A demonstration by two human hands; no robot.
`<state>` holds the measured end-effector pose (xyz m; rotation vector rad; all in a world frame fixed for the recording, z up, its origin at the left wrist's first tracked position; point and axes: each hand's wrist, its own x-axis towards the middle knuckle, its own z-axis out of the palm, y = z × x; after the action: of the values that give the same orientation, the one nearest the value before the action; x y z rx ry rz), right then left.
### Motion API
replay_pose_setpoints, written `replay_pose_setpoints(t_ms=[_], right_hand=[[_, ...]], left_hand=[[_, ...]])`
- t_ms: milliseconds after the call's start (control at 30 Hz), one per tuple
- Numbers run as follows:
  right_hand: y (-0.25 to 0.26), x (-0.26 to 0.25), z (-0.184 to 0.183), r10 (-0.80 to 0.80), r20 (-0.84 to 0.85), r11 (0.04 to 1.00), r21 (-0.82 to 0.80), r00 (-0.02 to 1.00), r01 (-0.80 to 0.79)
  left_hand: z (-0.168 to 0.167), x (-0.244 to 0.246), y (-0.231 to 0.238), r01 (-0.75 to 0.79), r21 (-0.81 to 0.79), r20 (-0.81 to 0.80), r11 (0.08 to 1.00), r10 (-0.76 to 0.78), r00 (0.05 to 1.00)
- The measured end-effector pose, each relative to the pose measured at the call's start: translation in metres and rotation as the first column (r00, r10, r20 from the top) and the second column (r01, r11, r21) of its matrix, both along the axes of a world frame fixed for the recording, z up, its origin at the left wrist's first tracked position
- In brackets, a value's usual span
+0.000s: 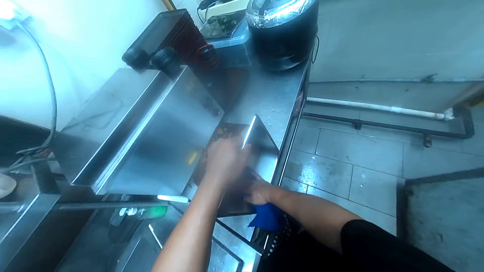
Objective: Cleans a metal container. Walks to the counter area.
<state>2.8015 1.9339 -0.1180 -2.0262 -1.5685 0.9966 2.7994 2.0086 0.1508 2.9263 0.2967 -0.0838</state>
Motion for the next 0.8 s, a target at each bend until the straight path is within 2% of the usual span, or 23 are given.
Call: replay_pose_setpoints(t_ms=[33, 100, 200, 267, 367, 500, 533, 600, 700, 733, 767, 800], right_hand=[[-0.002, 0.009, 0.001, -0.014, 0.032, 1.000, 0.005, 0.999, 0.014], [-0.006, 0.030, 0.002, -0.178, 0.144, 0.984, 0.001, 0.974, 0.179], [0.000, 0.048, -0.016, -0.510, 0.339, 0.854, 0.084, 0.791, 0.514], [0.015, 0.037, -0.023, -0.574, 0.368, 0.802, 0.069, 0.732, 0.594], [0.025, 0.009, -0.008, -0.522, 0.250, 0.841, -0.010, 0.816, 0.541], [0.014, -0.022, 0.002, -0.256, -0.023, 0.966, -0.032, 0.966, 0.255], [0.012, -0.025, 0.004, -0.235, -0.159, 0.972, -0.021, 0.959, 0.235], [0.010, -0.026, 0.016, -0.273, -0.487, 0.952, -0.014, 0.830, 0.305], [-0.004, -0.025, 0.088, -0.274, -0.790, 0.893, 0.001, 0.548, 0.449], [-0.009, -0.025, 0.111, -0.234, -0.830, 0.884, 0.036, 0.507, 0.466], [-0.010, -0.028, 0.125, -0.179, -0.825, 0.874, 0.117, 0.536, 0.472], [-0.008, -0.031, 0.127, -0.123, -0.755, 0.859, 0.244, 0.645, 0.450]], left_hand=[[-0.001, -0.002, -0.001, -0.006, -0.002, 0.008, 1.000, 0.006, 1.000], [-0.002, -0.005, -0.004, -0.011, 0.007, 0.027, 1.000, 0.011, 1.000], [-0.001, -0.003, -0.006, -0.017, 0.024, -0.011, 1.000, 0.018, 1.000], [-0.001, -0.001, -0.004, -0.011, 0.019, -0.037, 1.000, 0.011, 0.999], [-0.002, 0.000, -0.001, 0.001, 0.017, -0.018, 1.000, -0.001, 1.000], [-0.003, 0.000, 0.000, 0.013, 0.018, 0.001, 1.000, -0.013, 1.000], [-0.003, -0.001, -0.001, 0.014, 0.014, 0.006, 1.000, -0.014, 1.000], [-0.003, -0.004, -0.004, 0.017, 0.016, 0.046, 1.000, -0.017, 0.999], [-0.003, -0.008, -0.006, 0.017, 0.034, 0.082, 0.999, -0.019, 0.996], [-0.002, -0.009, -0.007, 0.016, 0.036, 0.082, 0.999, -0.019, 0.996], [-0.002, -0.010, -0.008, 0.015, 0.036, 0.076, 0.999, -0.018, 0.997], [-0.003, -0.011, -0.009, 0.014, 0.032, 0.070, 0.999, -0.016, 0.997]])
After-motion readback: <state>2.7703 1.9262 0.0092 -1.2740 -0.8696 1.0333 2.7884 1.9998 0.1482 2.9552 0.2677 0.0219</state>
